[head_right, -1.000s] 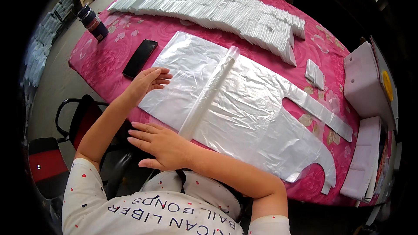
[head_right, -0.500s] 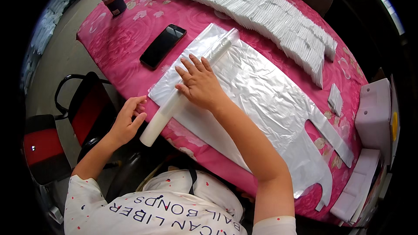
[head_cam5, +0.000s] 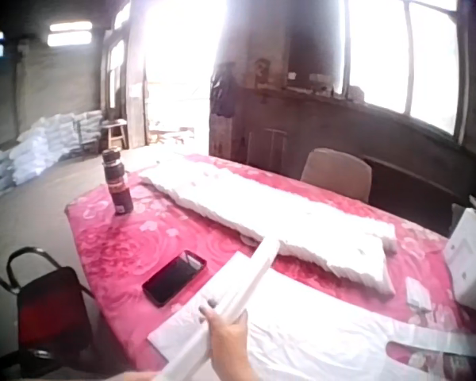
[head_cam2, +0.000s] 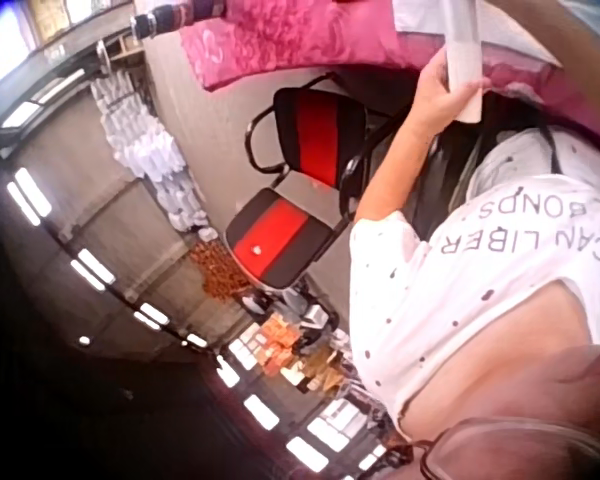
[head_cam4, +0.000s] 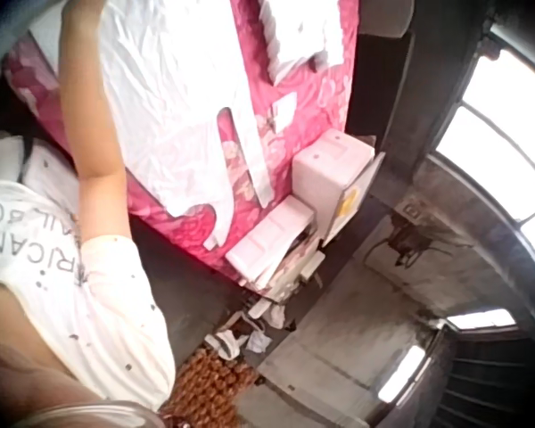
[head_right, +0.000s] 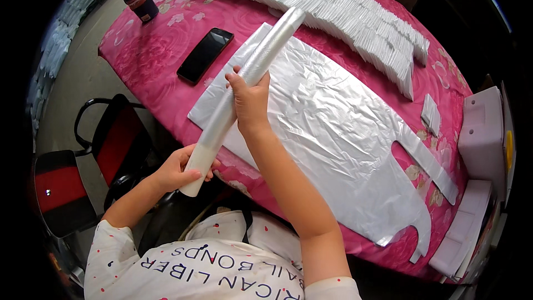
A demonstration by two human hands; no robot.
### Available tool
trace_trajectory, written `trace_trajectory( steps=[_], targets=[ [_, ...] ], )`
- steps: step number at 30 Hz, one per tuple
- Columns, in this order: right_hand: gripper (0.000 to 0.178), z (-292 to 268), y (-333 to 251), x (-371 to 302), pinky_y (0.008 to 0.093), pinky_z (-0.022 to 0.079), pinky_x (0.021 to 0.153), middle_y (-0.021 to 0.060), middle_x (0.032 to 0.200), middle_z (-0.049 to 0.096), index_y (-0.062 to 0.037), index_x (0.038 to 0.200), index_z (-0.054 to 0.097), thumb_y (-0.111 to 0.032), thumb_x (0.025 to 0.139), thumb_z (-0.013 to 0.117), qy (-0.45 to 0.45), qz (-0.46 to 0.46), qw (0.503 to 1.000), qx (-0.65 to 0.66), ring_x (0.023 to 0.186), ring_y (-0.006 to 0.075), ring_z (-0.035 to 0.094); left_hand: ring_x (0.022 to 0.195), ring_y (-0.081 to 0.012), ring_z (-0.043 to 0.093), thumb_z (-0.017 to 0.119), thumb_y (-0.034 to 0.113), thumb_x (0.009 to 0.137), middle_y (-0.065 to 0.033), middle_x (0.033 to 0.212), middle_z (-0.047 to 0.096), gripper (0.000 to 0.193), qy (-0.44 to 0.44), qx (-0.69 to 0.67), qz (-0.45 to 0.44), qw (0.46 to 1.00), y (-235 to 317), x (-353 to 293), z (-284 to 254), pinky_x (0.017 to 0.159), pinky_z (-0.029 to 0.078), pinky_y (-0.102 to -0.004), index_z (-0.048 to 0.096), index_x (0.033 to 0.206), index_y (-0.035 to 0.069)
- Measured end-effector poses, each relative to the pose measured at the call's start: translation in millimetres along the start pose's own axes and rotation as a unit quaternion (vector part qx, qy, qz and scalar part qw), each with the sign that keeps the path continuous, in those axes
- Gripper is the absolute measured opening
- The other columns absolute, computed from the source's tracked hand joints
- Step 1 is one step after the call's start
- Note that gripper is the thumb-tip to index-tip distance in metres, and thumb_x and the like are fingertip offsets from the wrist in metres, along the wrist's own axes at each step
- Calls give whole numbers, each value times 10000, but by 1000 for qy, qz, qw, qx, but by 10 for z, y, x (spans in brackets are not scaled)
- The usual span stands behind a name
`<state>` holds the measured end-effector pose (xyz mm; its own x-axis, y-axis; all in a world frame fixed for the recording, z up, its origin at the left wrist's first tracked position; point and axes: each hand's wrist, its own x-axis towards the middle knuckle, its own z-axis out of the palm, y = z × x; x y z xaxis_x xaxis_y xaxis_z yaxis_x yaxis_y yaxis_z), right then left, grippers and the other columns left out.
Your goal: The person repeatedly tears off small pieces of clear plastic film from a roll, folds them, and places them on a table. The person handles a roll of plastic film and small folded plastic pieces.
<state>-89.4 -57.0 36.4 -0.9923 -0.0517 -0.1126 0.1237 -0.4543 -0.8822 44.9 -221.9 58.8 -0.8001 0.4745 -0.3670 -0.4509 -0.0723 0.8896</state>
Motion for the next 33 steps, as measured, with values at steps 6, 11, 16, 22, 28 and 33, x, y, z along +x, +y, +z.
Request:
trace_trajectory(
  steps=[6,11,16,22,28,33],
  targets=[
    [660,-294,-757,-452,287,521,719,90,913,537,9,1273,277,-170,772,668,-16,11,992,127,803,147,571,804,-146,601,708,213,760,-121,1028,592,594,-84,-104,-85,987,243,133,548,706,512,-298,418,1233,-1],
    [657,-532,-954,-780,301,511,698,71,863,530,1,1262,282,-200,767,663,-31,-28,985,165,757,141,561,657,-122,564,709,115,739,-49,798,562,410,-71,-1,-98,993,277,281,979,603,484,-277,498,1073,4],
    [652,-757,-923,-1124,317,508,690,68,851,524,-2,1251,284,-207,773,677,-49,-5,972,231,750,142,561,616,-107,538,706,180,732,-32,747,534,388,-160,-93,-120,975,217,345,1232,563,463,-264,510,1024,17],
    [654,-899,-968,-1370,305,501,690,64,844,522,7,1244,290,-213,772,687,-3,0,981,194,755,145,555,621,-111,542,739,283,702,-36,769,539,483,-206,-172,-143,953,94,384,1434,570,466,-267,500,1037,30],
    [581,-1109,-784,-1455,312,500,706,70,870,529,23,1192,334,-197,786,686,96,-9,990,103,784,136,560,669,-113,553,602,402,826,-46,799,549,498,-136,70,-109,982,13,637,1500,591,468,-273,467,1118,22],
    [524,-1217,-433,-1520,306,476,751,78,932,553,20,1142,390,-203,782,700,105,-5,994,-25,856,142,558,661,-133,558,407,384,938,-67,807,558,393,-27,102,-61,993,-264,721,1545,594,473,-282,435,1147,52]
  ],
)
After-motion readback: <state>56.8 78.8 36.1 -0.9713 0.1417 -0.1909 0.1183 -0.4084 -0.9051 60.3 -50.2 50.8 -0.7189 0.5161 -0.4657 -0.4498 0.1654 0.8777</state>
